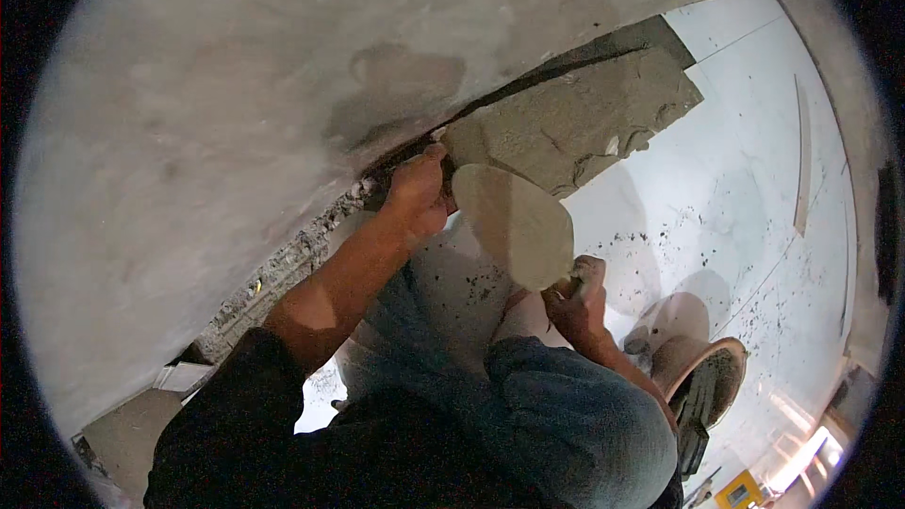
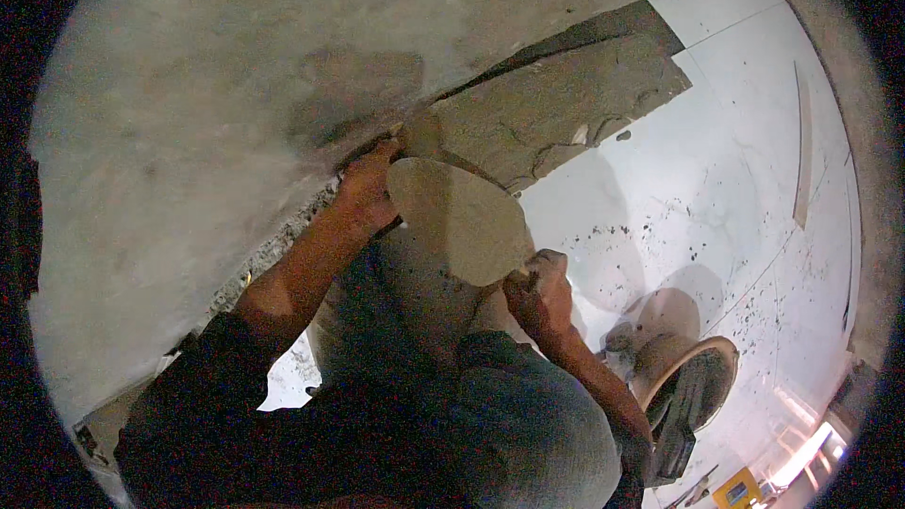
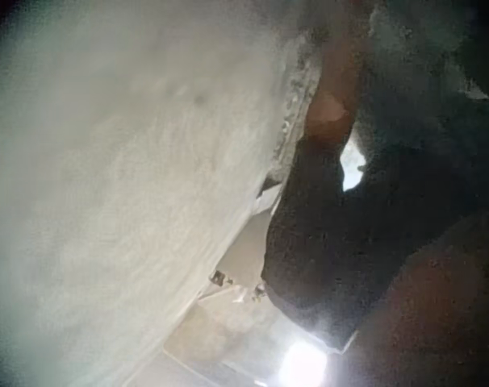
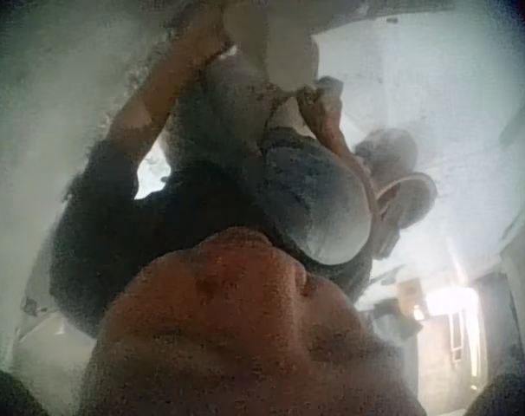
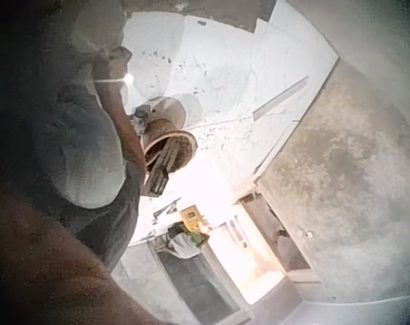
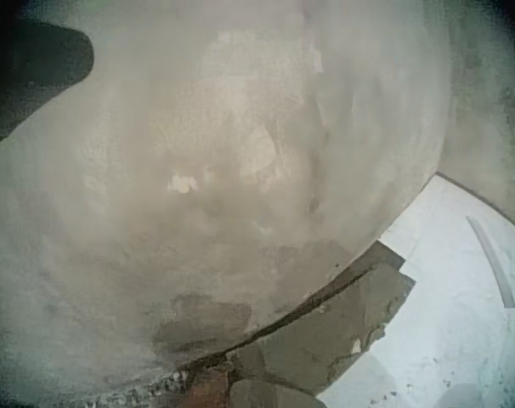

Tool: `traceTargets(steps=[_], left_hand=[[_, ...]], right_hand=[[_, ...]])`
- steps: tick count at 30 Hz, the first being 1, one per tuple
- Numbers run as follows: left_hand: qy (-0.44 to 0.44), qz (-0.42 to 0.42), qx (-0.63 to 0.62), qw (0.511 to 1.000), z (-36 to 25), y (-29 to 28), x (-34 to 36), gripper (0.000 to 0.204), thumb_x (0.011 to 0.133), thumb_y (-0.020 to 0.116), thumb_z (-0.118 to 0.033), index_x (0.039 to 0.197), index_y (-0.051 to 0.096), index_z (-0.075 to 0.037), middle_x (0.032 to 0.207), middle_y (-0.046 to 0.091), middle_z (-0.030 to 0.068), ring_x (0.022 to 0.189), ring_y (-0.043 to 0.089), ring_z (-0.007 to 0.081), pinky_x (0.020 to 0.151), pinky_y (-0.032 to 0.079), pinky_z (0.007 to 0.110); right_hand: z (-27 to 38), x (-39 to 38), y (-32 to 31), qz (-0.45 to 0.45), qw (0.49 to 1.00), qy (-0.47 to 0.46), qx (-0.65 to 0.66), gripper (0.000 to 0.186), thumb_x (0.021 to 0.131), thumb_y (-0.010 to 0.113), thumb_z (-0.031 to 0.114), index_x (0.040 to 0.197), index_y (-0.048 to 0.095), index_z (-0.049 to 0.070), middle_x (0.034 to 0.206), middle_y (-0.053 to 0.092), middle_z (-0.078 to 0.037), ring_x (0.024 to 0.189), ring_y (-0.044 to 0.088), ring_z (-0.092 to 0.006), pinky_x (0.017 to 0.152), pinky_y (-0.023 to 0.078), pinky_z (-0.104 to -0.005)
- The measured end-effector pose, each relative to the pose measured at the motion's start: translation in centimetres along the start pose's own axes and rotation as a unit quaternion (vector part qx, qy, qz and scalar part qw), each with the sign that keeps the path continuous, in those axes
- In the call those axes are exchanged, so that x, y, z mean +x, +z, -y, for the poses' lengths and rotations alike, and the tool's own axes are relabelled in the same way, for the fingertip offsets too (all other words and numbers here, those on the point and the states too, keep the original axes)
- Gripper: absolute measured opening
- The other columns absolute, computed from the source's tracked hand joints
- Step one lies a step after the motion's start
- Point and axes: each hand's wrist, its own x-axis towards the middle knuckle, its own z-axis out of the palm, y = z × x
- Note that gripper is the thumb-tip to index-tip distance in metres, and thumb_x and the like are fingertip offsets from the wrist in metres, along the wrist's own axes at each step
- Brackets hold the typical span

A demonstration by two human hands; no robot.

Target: The person installs floor tiles by hammering them into place, applying mortar with a trowel, and wiping the surfaces with a cloth.

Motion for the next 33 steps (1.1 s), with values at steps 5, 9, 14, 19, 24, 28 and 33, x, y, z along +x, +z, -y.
traceTargets(steps=[5,9,14,19,24,28,33], left_hand=[[0.0,0.052,-0.004,0.999,-1.5,1.4,-0.9,0.033,0.1,0.04,-0.027,0.12,0.049,-0.003,0.115,0.057,0.0136,0.099,0.061,0.0294,0.084,0.054,0.048],[0.009,0.003,0.02,1.0,-1.5,1.7,-1.6,0.035,0.1,0.04,-0.027,0.124,0.044,-0.002,0.123,0.051,0.0152,0.104,0.058,0.0329,0.087,0.054,0.053],[-0.01,-0.03,0.036,0.999,-1.2,1.8,-1.7,0.038,0.101,0.039,-0.027,0.128,0.041,-0.001,0.126,0.049,0.0157,0.107,0.057,0.0343,0.089,0.053,0.056],[-0.009,-0.024,0.033,0.999,-0.8,1.0,-1.3,0.037,0.101,0.038,-0.028,0.128,0.043,-0.003,0.123,0.052,0.0148,0.108,0.057,0.0318,0.09,0.052,0.054],[-0.039,-0.041,-0.02,0.998,1.3,-1.5,0.7,0.032,0.099,0.043,-0.028,0.121,0.051,-0.007,0.11,0.061,0.011,0.101,0.06,0.0306,0.089,0.049,0.056],[-0.066,-0.053,-0.006,0.996,3.0,-4.0,3.0,0.033,0.099,0.044,-0.03,0.121,0.053,-0.008,0.112,0.062,0.0112,0.102,0.06,0.0309,0.09,0.048,0.054],[-0.053,-0.017,-0.035,0.998,3.9,-6.2,4.4,0.037,0.1,0.043,-0.029,0.126,0.045,-0.002,0.116,0.053,0.0114,0.105,0.054,0.0272,0.095,0.043,0.042]], right_hand=[[0.6,1.7,2.2,-0.024,0.99,-0.056,-0.128,0.034,0.08,0.066,0.015,0.106,0.052,-0.002,0.093,0.053,-0.023,0.081,0.057,-0.0432,0.063,0.049,-0.0484],[-1.0,-0.8,1.3,0.016,0.982,0.004,-0.186,0.029,0.078,0.065,0.009,0.103,0.054,-0.001,0.096,0.05,-0.023,0.084,0.054,-0.043,0.069,0.048,-0.0488],[-3.7,-7.9,-3.7,0.05,0.977,0.074,-0.192,0.04,0.073,0.067,0.01,0.11,0.054,0.001,0.097,0.052,-0.021,0.089,0.055,-0.0415,0.075,0.046,-0.048],[-1.4,-9.1,-9.5,0.078,0.96,-0.078,-0.257,0.046,0.076,0.068,0.014,0.117,0.052,0.002,0.095,0.055,-0.022,0.091,0.057,-0.0388,0.08,0.047,-0.0467],[2.8,-2.3,-10.4,0.176,0.972,0.153,0.022,0.042,0.082,0.069,0.02,0.115,0.05,0.003,0.094,0.062,-0.021,0.085,0.063,-0.0383,0.078,0.051,-0.0431],[3.2,2.6,-8.8,0.275,0.96,0.037,0.042,0.033,0.086,0.067,0.016,0.111,0.053,-0.001,0.088,0.063,-0.022,0.074,0.064,-0.0295,0.069,0.05,-0.0375],[0.3,7.3,-9.3,0.266,0.959,-0.092,-0.016,0.022,0.092,0.059,0.018,0.104,0.059,0.0,0.091,0.064,-0.018,0.076,0.064,-0.0297,0.069,0.05,-0.036]])
